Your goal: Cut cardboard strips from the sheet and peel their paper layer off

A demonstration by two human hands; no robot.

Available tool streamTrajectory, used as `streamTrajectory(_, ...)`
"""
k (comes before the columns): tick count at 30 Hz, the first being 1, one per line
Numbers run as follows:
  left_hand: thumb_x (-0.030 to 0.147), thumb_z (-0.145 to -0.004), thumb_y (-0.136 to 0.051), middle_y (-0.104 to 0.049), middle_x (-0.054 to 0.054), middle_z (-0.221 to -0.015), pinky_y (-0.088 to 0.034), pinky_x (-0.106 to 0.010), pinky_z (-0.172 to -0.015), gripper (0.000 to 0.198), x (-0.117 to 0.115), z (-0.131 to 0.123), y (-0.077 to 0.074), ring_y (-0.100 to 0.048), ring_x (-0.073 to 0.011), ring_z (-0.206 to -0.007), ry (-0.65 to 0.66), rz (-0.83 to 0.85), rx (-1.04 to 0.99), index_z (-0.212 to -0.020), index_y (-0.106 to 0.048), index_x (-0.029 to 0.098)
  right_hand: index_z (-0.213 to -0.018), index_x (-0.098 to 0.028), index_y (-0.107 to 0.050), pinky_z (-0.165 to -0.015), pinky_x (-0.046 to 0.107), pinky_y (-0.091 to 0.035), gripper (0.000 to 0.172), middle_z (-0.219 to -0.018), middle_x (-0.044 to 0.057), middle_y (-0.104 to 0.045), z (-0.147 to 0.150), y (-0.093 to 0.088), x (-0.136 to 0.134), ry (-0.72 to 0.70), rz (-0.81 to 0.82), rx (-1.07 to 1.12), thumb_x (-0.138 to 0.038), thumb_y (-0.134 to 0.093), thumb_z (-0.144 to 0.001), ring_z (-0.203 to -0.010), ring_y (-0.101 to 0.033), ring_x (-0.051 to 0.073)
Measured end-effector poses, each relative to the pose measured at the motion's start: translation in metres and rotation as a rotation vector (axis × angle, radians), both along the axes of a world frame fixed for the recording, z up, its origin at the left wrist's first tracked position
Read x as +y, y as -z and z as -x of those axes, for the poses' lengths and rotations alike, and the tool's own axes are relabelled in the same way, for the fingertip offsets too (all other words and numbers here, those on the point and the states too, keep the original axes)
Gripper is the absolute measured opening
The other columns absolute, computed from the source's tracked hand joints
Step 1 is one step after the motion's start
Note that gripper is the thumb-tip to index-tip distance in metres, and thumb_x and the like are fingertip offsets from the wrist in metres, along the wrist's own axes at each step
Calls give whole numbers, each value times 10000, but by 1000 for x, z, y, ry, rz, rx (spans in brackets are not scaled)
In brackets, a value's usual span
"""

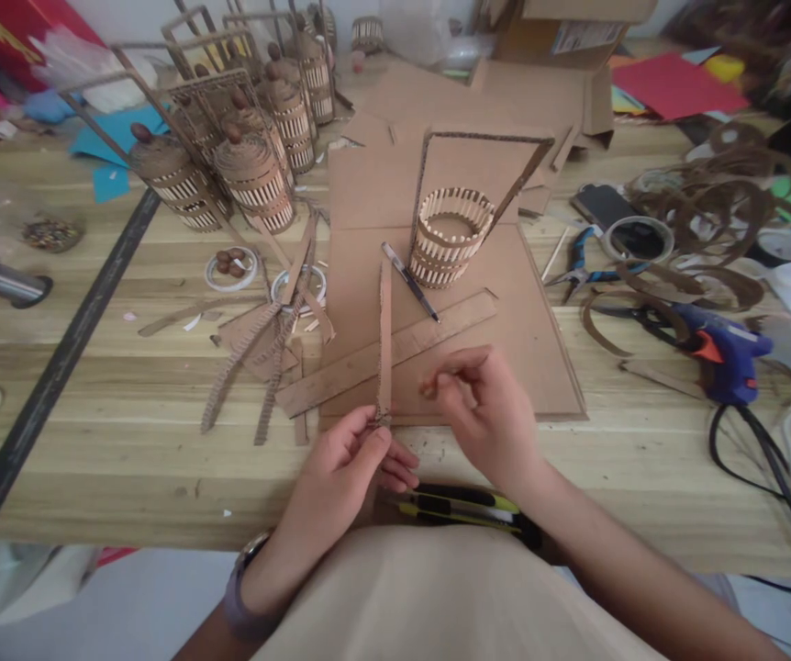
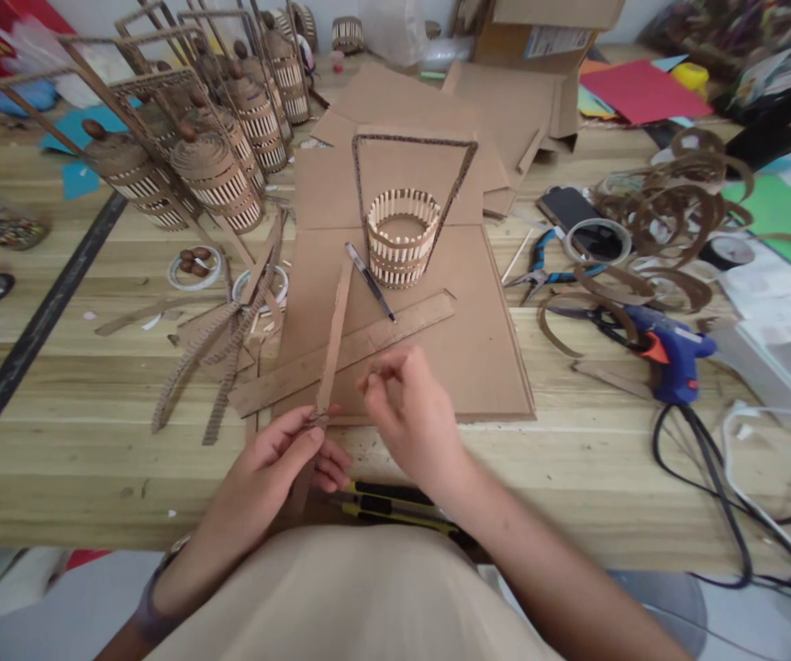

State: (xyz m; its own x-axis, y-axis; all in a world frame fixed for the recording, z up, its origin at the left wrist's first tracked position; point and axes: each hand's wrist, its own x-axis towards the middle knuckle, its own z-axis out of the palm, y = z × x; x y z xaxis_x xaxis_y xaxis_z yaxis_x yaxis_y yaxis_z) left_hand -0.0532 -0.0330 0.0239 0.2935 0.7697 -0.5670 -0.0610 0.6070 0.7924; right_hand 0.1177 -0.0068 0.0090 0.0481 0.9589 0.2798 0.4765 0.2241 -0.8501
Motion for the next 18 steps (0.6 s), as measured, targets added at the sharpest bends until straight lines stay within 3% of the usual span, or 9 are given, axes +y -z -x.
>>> streamTrajectory(4, 457, -823, -595, -704, -18, -717, -569, -302, -615, 318, 0, 0, 3, -701, -180, -644, 5, -31, 2, -943, -546, 167, -972, -221, -491, -627, 255, -512, 154, -829, 20, -617, 10, 2, -7, -213, -159, -192, -119, -416, -885, -709, -625, 133)
streamTrajectory(7, 432, -843, -567, -705, -16, -717, -578, -308, -625, 263, 0, 0, 4, -706, -187, -659, 15, -65, 8, -911, -564, 178, -984, -198, -532, -628, 246, -508, 108, -863, 38, -626, 13, 1, -7, -307, -119, -271, -168, -469, -902, -719, -622, 135)
streamTrajectory(11, 435, -857, -548, -710, -28, -720, -576, -302, -608, 262, 0, 1, 5, -703, -194, -665, 0, -87, 35, -849, -590, 177, -947, -195, -592, -599, 234, -480, 114, -814, 15, -654, 11, 1, -5, -379, -42, -336, -143, -530, -866, -704, -629, 135)
streamTrajectory(18, 411, -857, -482, -665, -6, -604, -550, -280, -544, 307, 7, 1, 5, -655, -183, -572, 13, -89, 197, -670, -597, 196, -933, -206, -625, -550, 221, -418, 191, -764, -10, -651, 11, 3, -7, -405, -72, -442, -87, -522, -825, -656, -607, 116)
